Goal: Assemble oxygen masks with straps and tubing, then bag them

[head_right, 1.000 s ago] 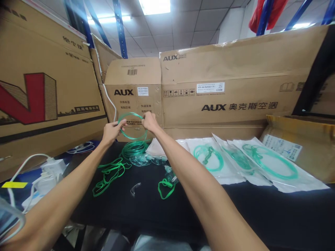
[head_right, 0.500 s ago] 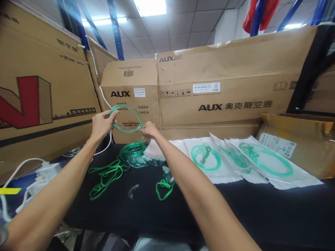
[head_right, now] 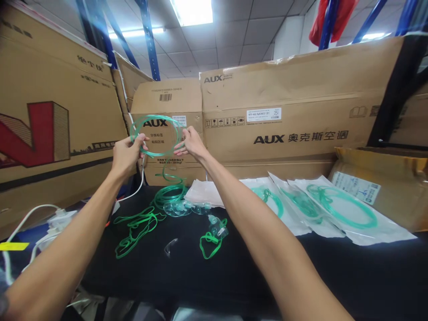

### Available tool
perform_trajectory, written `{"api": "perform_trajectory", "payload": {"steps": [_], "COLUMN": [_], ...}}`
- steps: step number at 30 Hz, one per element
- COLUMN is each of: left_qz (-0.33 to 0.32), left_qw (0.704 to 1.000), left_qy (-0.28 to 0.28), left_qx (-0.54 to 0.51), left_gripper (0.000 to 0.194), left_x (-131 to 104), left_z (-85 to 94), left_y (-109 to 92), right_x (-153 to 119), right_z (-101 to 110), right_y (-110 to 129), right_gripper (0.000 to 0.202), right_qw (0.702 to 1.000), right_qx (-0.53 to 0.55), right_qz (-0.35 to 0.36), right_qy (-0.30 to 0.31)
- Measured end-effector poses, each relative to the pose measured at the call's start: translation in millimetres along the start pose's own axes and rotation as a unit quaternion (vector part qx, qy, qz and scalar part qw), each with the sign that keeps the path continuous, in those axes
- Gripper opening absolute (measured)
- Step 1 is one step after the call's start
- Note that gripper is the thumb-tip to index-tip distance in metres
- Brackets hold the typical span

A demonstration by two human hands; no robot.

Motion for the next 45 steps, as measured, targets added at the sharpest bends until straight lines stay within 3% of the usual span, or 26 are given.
{"api": "perform_trajectory", "payload": {"steps": [8, 13, 17, 21, 25, 29, 33, 36, 41, 45], "left_qz": [0.092, 0.092, 0.077, 0.048, 0.033, 0.026, 0.027, 0.028, 0.027, 0.041], "left_qw": [0.98, 0.965, 0.97, 0.985, 0.989, 0.989, 0.987, 0.984, 0.978, 0.968], "left_qy": [0.156, 0.224, 0.21, 0.145, 0.118, 0.116, 0.111, 0.112, 0.122, 0.174], "left_qx": [-0.077, -0.099, -0.092, -0.08, -0.077, -0.085, -0.11, -0.134, -0.165, -0.179], "left_gripper": [0.062, 0.064, 0.058, 0.037, 0.026, 0.022, 0.023, 0.026, 0.031, 0.033], "left_x": [-20, -34, -29, -7, 15, 22, 22, 20, 4, -45], "left_z": [-37.0, -52.1, -52.0, -49.1, -52.0, -55.3, -55.2, -53.6, -52.3, -62.3], "left_y": [25, 27, 28, 22, 9, -4, -12, -21, -46, -68], "right_x": [1, 6, 9, 3, -13, -29, -38, -38, -45, -81], "right_z": [7, 9, 15, 15, -2, -26, -45, -50, -28, 16], "right_y": [-1, -11, -16, -28, -54, -80, -98, -97, -70, -46], "right_gripper": [0.028, 0.03, 0.032, 0.033, 0.031, 0.032, 0.034, 0.034, 0.03, 0.038], "right_qw": [0.995, 0.992, 0.995, 1.0, 0.994, 0.978, 0.975, 0.981, 0.994, 0.995], "right_qx": [0.099, 0.122, 0.096, 0.017, -0.097, -0.177, -0.188, -0.159, -0.054, 0.032], "right_qz": [-0.003, -0.004, 0.004, -0.004, -0.037, -0.063, -0.068, -0.066, -0.065, -0.063], "right_qy": [0.001, -0.022, -0.035, -0.025, 0.039, 0.094, 0.099, 0.086, 0.068, 0.067]}}
Point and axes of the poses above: each hand's wrist, its own x-axis towards the middle knuckle, its own z-axis out of the back of the hand, y = z × x, the point moved 5 cm from there along x, towards the middle knuckle, and after that the axes turned 12 degrees about -x, right-handed, at the moved point
